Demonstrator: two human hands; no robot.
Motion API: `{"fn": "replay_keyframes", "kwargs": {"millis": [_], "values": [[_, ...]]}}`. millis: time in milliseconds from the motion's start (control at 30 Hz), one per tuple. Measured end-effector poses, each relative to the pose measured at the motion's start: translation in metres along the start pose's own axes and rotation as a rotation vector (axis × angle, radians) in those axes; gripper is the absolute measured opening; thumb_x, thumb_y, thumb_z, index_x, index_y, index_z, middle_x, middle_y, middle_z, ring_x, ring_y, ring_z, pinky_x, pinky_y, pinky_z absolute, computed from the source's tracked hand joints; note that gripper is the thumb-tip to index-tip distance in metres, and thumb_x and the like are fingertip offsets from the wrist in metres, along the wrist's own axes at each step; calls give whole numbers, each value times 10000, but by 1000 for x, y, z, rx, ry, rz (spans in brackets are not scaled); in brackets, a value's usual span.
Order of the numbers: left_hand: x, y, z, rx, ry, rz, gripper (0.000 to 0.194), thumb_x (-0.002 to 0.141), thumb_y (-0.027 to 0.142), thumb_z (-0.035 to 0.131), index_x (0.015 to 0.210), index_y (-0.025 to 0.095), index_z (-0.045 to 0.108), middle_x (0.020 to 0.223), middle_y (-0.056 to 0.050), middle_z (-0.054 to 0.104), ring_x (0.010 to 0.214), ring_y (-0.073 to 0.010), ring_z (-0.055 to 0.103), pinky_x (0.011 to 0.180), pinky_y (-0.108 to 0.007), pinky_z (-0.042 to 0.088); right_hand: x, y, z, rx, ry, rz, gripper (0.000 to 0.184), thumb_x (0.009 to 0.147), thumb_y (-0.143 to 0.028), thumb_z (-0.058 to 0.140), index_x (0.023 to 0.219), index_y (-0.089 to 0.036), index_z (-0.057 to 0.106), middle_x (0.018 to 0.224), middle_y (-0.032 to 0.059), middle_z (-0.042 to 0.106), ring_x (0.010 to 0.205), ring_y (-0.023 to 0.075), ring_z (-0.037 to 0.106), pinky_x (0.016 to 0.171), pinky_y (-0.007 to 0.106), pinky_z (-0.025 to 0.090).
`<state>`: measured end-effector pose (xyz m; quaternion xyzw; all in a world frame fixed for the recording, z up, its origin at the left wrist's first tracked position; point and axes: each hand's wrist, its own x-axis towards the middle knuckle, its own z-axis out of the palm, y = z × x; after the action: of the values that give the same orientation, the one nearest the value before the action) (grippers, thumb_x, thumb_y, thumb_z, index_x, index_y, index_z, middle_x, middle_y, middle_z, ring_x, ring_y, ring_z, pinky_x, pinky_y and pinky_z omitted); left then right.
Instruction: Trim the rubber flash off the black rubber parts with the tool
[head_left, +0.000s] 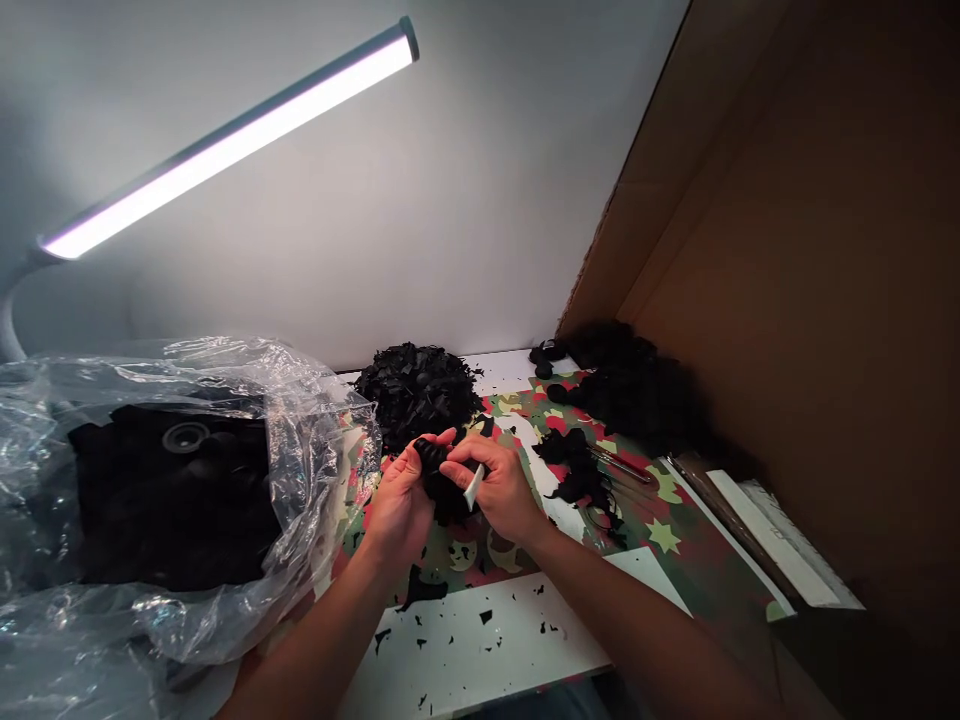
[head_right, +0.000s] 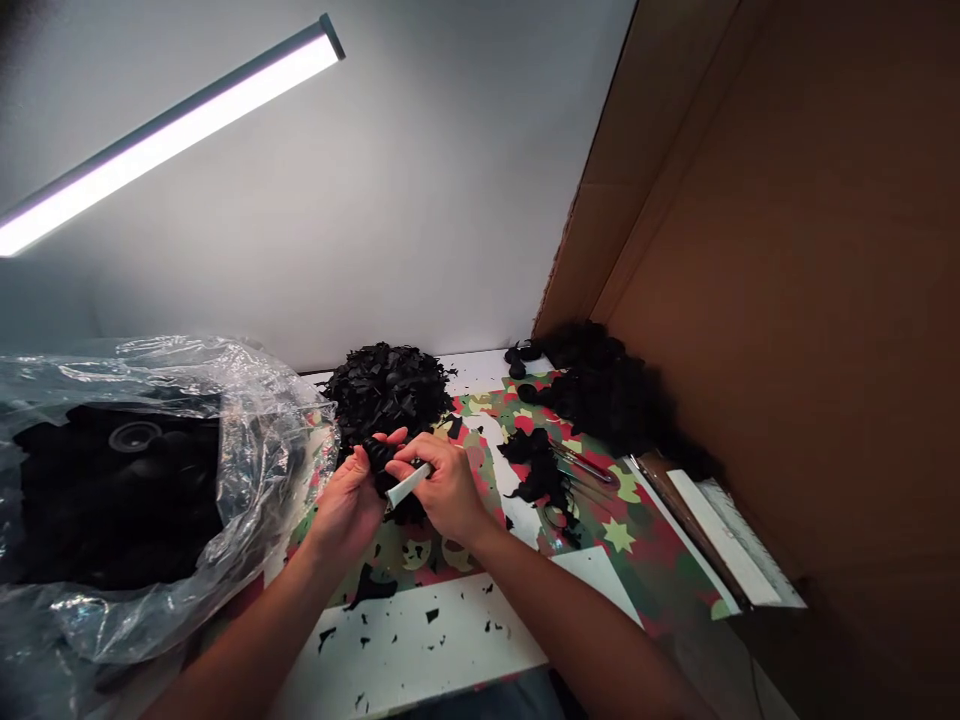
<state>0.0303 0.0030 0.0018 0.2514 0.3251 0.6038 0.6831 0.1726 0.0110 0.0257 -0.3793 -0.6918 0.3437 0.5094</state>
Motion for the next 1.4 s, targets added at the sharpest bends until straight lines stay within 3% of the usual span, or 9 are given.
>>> {"fn": "replay_keyframes", "kwargs": {"millis": [100, 200, 300, 433, 567, 767, 867, 1167, 1400], "values": [[-1, 5, -1, 120, -35, 31, 445, 794, 568, 747, 1045, 202, 721, 1180, -116, 739, 1143, -299, 647, 985, -451, 502, 0, 3, 0, -45, 0, -5, 184, 935, -271, 652, 764, -203, 650, 816, 19, 688, 756, 168, 631, 711, 292, 476], [-3, 16, -2, 548, 23, 282, 385, 837, 470, 731, 1135, 225, 720, 1261, -104, 689, 1225, -282, 583, 1048, -405, 439, -2, 9, -1, -228, 66, -65, 209, 963, -272, 623, 767, -201, 616, 793, 8, 663, 745, 162, 607, 765, 316, 427], [-6, 26, -4, 881, 113, 438, 354, 839, 396, 733, 1155, 237, 707, 1070, -57, 705, 997, -219, 637, 920, -327, 474, -5, 16, 0, -481, 113, -206, 230, 990, -261, 585, 770, -195, 606, 751, 4, 640, 748, 166, 574, 796, 340, 358], [-8, 31, -4, 852, 27, 259, 356, 840, 419, 716, 1123, 205, 688, 807, -2, 678, 704, -167, 614, 666, -266, 476, -11, 18, 6, -685, 10, -356, 321, 1036, -252, 501, 734, -189, 591, 719, 19, 622, 718, 169, 529, 744, 339, 312], [-4, 34, -7, 834, 26, 251, 228, 828, 381, 716, 944, 185, 726, 897, -44, 723, 821, -193, 645, 745, -277, 487, -14, 16, 7, -616, -144, -390, 279, 1039, -230, 512, 788, -192, 628, 758, 15, 653, 732, 158, 558, 750, 327, 338], [-1, 39, -16, 806, 13, 286, 288, 809, 225, 698, 1095, 218, 677, 1045, -71, 745, 988, -226, 677, 849, -320, 500, 0, 13, -11, -395, -14, -119, 92, 1007, -263, 577, 1057, -209, 632, 890, 26, 662, 776, 178, 599, 720, 299, 435], [-5, 37, -16, 930, -15, 347, 328, 832, 147, 636, 1143, 248, 664, 1061, -53, 747, 1005, -226, 686, 882, -338, 497, 6, 15, -13, -480, -165, -175, 278, 994, -273, 607, 1259, -200, 569, 1033, 55, 666, 873, 199, 610, 751, 303, 444], [-4, 39, -19, 1231, -236, 515, 503, 813, 152, 702, 1284, 326, 664, 1260, -63, 687, 1161, -271, 625, 992, -402, 484, 6, 23, -5, -770, -340, -319, 161, 1008, -142, 511, 875, -188, 589, 791, 13, 605, 681, 164, 496, 690, 298, 330], [2, 40, -30, 1431, -301, 550, 250, 761, 112, 739, 927, 297, 765, 885, -33, 719, 859, -241, 631, 744, -322, 506, 7, 24, -10, -811, -513, -358, 161, 935, -74, 555, 837, -197, 588, 736, -5, 633, 628, 154, 497, 669, 301, 322]]}}
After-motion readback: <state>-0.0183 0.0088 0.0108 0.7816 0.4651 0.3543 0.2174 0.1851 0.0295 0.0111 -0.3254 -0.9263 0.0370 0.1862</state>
